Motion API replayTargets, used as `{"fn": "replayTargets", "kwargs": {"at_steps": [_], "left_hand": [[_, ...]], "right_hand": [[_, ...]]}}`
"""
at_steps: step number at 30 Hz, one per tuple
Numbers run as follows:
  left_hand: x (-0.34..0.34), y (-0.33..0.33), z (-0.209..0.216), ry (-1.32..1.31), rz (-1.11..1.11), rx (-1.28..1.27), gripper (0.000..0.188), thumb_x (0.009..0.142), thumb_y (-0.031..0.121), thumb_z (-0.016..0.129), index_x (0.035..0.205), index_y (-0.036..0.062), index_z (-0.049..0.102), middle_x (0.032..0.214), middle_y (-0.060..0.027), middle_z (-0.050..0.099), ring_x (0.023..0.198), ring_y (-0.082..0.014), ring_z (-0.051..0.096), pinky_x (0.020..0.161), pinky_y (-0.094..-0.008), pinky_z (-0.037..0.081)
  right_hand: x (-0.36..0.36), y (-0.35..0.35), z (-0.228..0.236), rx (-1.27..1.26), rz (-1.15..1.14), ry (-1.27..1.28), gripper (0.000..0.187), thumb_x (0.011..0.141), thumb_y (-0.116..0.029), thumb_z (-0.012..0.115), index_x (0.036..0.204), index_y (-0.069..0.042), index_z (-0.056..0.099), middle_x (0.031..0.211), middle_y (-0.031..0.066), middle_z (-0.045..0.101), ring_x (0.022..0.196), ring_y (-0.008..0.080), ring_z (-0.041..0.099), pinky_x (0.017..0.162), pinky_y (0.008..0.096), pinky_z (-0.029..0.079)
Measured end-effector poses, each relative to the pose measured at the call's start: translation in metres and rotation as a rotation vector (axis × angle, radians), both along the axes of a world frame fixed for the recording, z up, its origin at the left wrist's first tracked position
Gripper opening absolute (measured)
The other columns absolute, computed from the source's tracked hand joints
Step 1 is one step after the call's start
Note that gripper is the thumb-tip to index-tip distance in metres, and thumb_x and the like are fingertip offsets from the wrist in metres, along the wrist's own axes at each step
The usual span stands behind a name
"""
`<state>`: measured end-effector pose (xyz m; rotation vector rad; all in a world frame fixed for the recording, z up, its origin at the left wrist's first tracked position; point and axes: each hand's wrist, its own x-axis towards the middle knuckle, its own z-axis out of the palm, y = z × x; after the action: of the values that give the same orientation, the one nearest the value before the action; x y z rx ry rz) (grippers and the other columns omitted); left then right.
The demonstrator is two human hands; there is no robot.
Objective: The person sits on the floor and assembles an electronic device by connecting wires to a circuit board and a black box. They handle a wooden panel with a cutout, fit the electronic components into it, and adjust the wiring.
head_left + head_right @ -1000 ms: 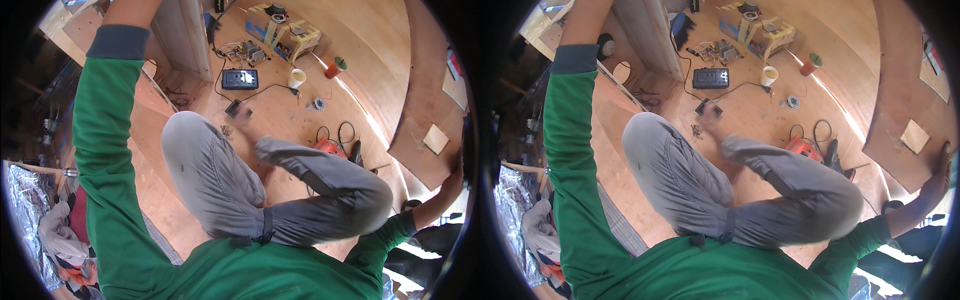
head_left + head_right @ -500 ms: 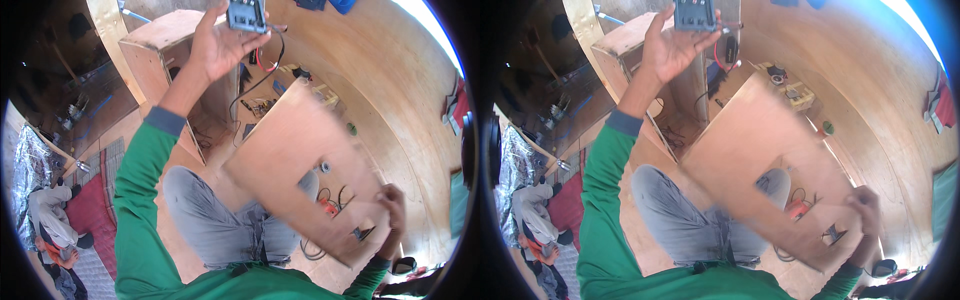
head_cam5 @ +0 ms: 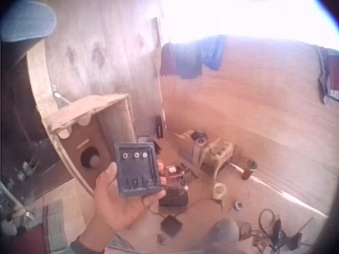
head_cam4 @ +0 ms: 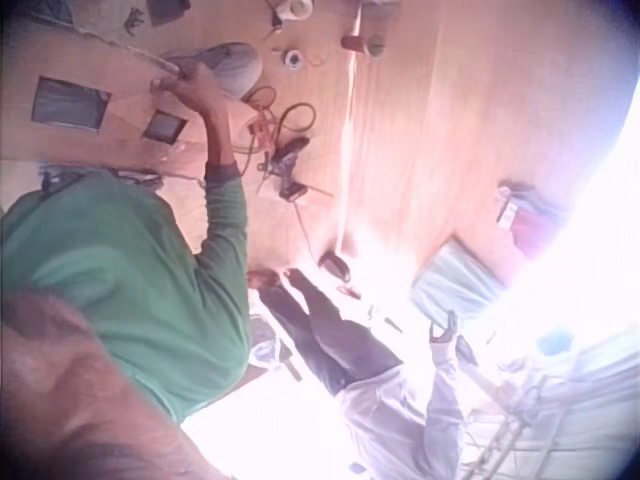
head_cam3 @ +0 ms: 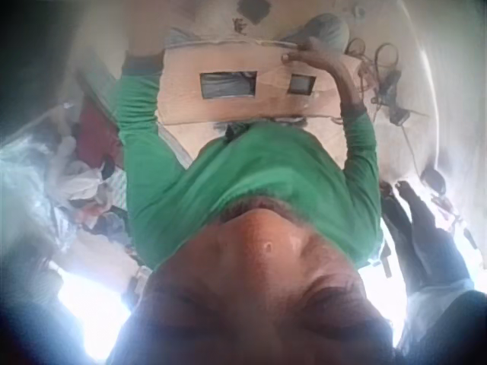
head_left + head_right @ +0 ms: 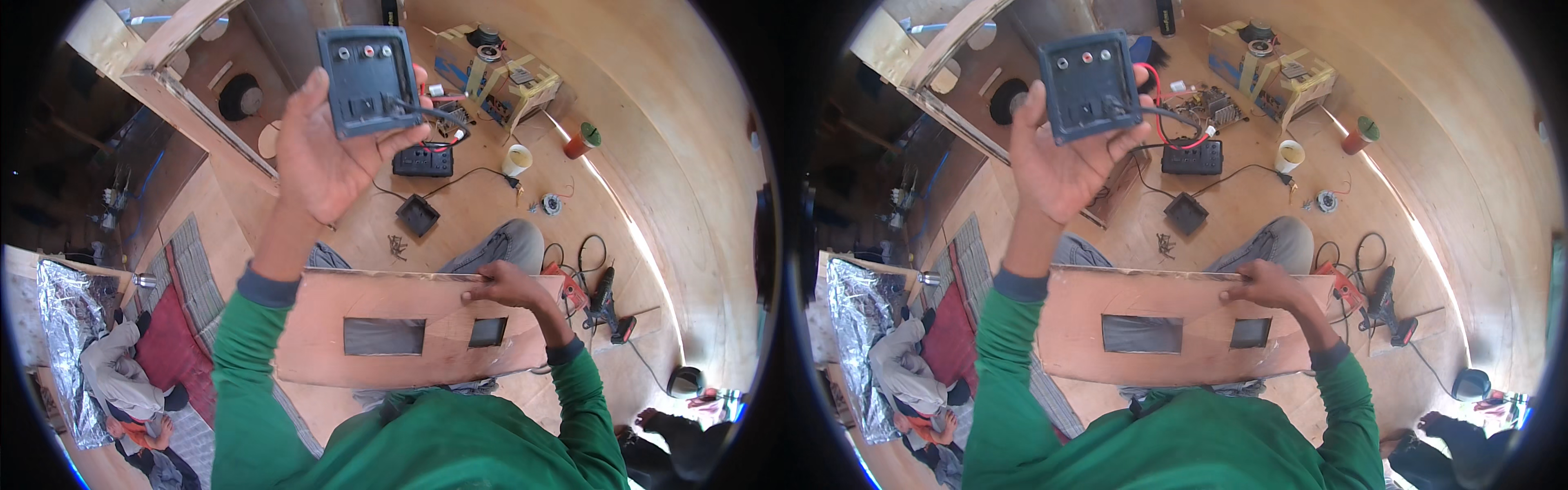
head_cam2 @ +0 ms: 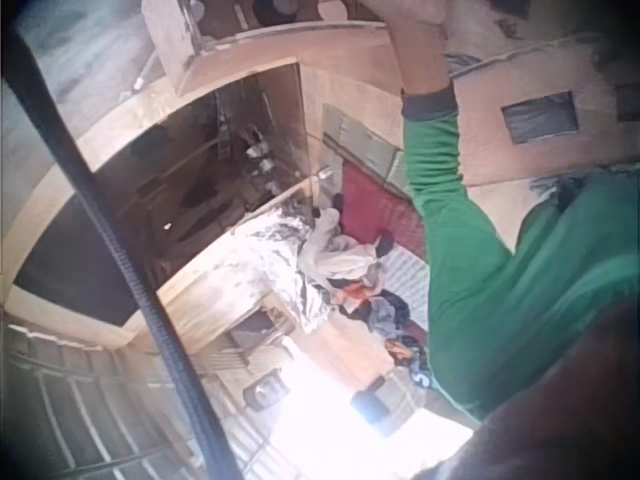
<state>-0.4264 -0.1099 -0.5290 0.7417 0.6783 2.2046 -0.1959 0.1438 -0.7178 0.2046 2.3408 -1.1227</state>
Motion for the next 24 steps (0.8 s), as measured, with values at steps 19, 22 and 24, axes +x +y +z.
{"fn": "replayTargets", "kwargs": {"at_steps": [19, 22, 24], "left_hand": [[-0.014, -0.025, -0.174, -0.205, 0.037, 0.174, 0.086, 0.112, 0.058, 0.055, 0.171, -0.0002, 0.036, 0.167, -0.0301, 0.049, 0.142, -0.0441, 0.063, 0.118, -0.0580, 0.057], [-0.014, -0.025, -0.179, -0.194, 0.051, 0.141, 0.086, 0.112, 0.058, 0.056, 0.171, -0.0005, 0.036, 0.167, -0.0302, 0.049, 0.142, -0.0438, 0.063, 0.118, -0.0590, 0.057], [-0.016, -0.025, -0.182, -0.215, 0.066, 0.149, 0.085, 0.112, 0.057, 0.057, 0.171, 0.0001, 0.037, 0.167, -0.0302, 0.049, 0.142, -0.0442, 0.063, 0.118, -0.0589, 0.056]], "right_hand": [[-0.252, -0.015, -0.216, 0.643, 0.091, 0.447, 0.028, 0.100, -0.014, 0.066, 0.124, -0.009, 0.078, 0.130, 0.0211, 0.074, 0.118, 0.0364, 0.076, 0.096, 0.0526, 0.063], [-0.250, -0.012, -0.222, 0.623, 0.004, 0.385, 0.027, 0.100, -0.017, 0.066, 0.122, -0.006, 0.078, 0.120, 0.0194, 0.078, 0.107, 0.0396, 0.080, 0.092, 0.0520, 0.064], [-0.249, -0.008, -0.218, 0.686, -0.095, 0.369, 0.031, 0.100, -0.024, 0.068, 0.123, -0.004, 0.077, 0.118, 0.0195, 0.080, 0.104, 0.0399, 0.081, 0.090, 0.0519, 0.065]]}}
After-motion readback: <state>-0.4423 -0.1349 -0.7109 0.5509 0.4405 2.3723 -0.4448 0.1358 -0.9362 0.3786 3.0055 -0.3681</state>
